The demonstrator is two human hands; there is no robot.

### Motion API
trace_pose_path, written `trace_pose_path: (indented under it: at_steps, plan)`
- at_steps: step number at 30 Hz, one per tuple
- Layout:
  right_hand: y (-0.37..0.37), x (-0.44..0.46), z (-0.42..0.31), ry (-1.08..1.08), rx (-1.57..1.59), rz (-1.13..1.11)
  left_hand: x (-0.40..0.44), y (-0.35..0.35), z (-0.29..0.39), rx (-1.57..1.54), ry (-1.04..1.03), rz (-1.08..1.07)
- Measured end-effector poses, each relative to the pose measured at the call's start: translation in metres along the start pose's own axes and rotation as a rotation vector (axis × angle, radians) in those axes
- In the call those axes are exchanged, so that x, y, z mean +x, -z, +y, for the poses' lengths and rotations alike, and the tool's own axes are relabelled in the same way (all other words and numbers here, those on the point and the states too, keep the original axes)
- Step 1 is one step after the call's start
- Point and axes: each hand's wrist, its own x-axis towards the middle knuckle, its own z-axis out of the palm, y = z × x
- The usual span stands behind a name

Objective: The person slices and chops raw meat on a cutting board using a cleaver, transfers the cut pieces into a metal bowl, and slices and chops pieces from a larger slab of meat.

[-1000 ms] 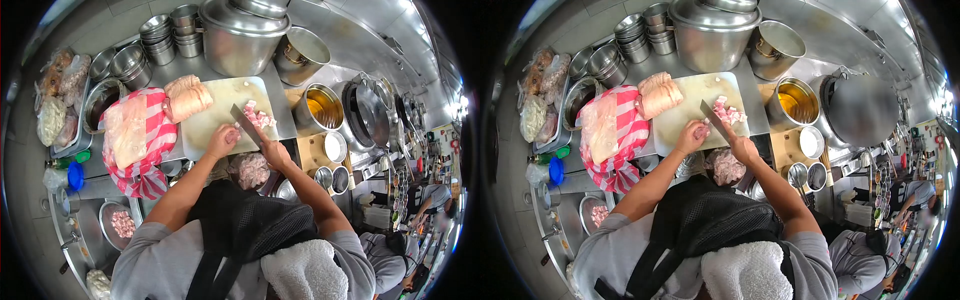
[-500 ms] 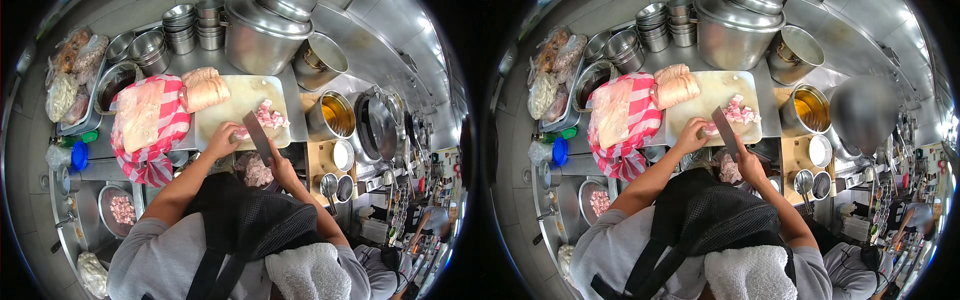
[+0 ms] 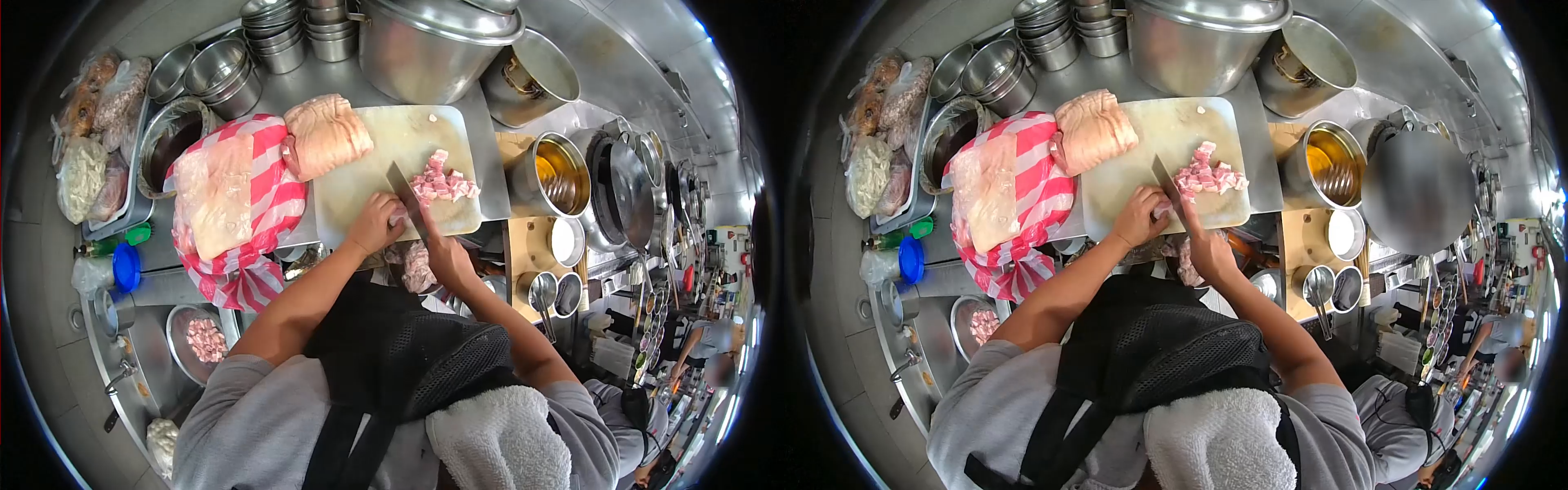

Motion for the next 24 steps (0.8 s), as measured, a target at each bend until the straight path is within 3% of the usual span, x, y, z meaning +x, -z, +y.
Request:
trace_pose_path:
  at_steps: [5, 13, 18, 20, 24]
  plan:
    - [-0.005, 0.05, -0.014, -0.012, 0.077, 0.027, 0.003, -0.003, -0.001, -0.038, 0.033, 0.029]
    - [-0.019, -0.027, 0.034, -0.016, 0.116, -0.003, 0.005, -0.009, -0.005, -0.01, 0.089, 0.032]
    - [-0.025, 0.045, 0.011, 0.018, 0.081, 0.119, 0.001, 0.0, -0.001, -0.053, -0.039, -0.104]
    - [-0.024, 0.046, 0.014, 0.04, 0.063, 0.167, -0.003, -0.004, -0.002, -0.18, 0.032, -0.11]
    - [-0.026, 0.033, 0.041, 0.166, 0.129, 0.128, -0.005, -0.002, -0.001, -0.119, 0.081, 0.11]
